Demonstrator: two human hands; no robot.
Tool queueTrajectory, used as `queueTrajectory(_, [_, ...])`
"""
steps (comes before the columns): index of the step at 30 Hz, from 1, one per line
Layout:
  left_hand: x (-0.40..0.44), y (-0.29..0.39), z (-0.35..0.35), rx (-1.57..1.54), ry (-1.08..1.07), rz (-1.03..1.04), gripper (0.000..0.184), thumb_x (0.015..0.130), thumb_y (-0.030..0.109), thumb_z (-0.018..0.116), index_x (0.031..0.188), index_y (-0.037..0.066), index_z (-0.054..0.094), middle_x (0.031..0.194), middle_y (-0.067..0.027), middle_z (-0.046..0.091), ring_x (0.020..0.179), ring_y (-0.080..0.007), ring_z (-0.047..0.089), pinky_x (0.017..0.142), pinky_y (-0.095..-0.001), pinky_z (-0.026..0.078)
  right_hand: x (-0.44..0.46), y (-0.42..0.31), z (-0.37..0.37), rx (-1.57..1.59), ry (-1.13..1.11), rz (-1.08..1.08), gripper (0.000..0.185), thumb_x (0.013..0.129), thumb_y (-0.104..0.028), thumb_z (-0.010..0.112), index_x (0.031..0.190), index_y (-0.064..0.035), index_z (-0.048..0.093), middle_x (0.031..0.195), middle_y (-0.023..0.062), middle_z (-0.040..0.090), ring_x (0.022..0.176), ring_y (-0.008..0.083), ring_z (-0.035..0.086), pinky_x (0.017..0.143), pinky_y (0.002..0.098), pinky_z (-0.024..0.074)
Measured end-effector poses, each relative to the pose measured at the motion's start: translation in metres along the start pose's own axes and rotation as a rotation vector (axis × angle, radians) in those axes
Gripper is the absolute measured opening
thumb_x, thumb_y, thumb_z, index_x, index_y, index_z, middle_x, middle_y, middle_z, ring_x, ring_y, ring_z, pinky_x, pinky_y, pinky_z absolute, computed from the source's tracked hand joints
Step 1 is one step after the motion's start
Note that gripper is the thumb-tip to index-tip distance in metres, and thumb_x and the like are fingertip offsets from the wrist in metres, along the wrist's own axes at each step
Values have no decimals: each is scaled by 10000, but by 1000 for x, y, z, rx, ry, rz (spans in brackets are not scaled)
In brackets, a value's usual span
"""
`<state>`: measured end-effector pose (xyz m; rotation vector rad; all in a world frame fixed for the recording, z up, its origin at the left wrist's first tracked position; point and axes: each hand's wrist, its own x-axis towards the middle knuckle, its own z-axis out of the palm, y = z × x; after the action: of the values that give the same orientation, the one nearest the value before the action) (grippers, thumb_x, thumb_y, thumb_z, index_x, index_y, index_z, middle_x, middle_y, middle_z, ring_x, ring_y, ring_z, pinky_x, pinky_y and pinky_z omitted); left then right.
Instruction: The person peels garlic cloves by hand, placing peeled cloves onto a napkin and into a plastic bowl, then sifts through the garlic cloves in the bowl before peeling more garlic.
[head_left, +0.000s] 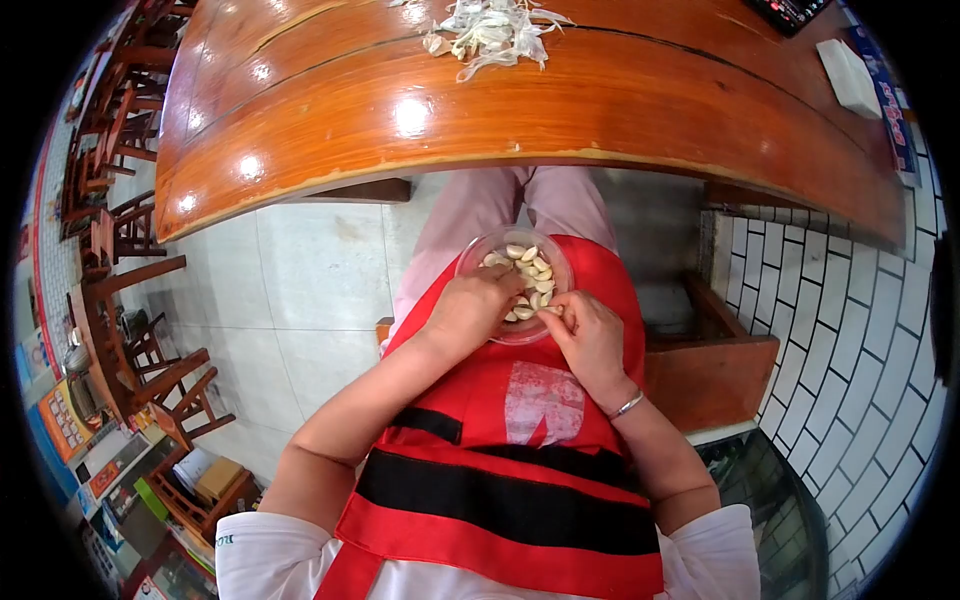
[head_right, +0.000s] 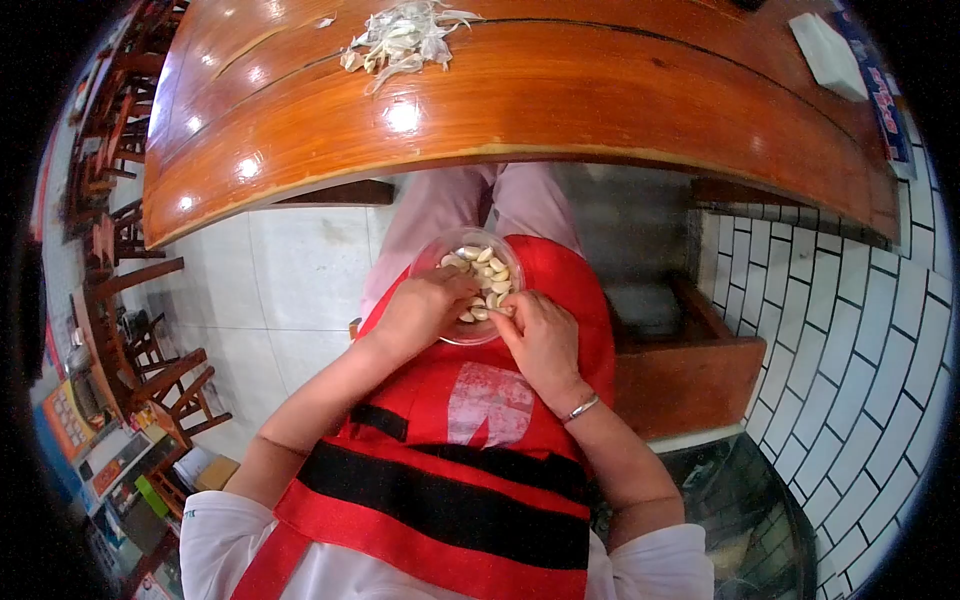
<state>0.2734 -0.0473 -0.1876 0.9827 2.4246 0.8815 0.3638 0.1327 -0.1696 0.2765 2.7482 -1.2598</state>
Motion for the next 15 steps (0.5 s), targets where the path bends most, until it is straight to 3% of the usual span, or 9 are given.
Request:
queueTrajectory(2, [0, 2, 6, 174, -30, 59, 148, 795, 103, 598, 933, 67, 638, 888, -134, 644, 824, -298, 661, 697, -396, 536, 0, 1, 1, -3, -3, -2, 196, 805, -196, 720, 857, -60, 590, 699, 64, 573, 610, 227, 577, 571, 360, 458])
queueTrajectory(9, [5, 4, 12, 234, -124, 26, 143, 801, 101, 577, 924, 60, 635, 897, -126, 641, 850, -287, 658, 700, -384, 539, -1, 1, 0, -8, -14, 4, 189, 810, -193, 714, 865, -61, 590, 712, 73, 578, 617, 239, 579, 580, 368, 461])
queueTrajectory(15, [-2, 4, -3, -21, -53, 3, 135, 773, 106, 648, 887, 42, 618, 863, -150, 627, 823, -327, 639, 684, -426, 520, -1, 2, 0, -3, 0, -24, 163, 831, -197, 688, 862, -60, 605, 759, 88, 606, 689, 267, 611, 623, 382, 479])
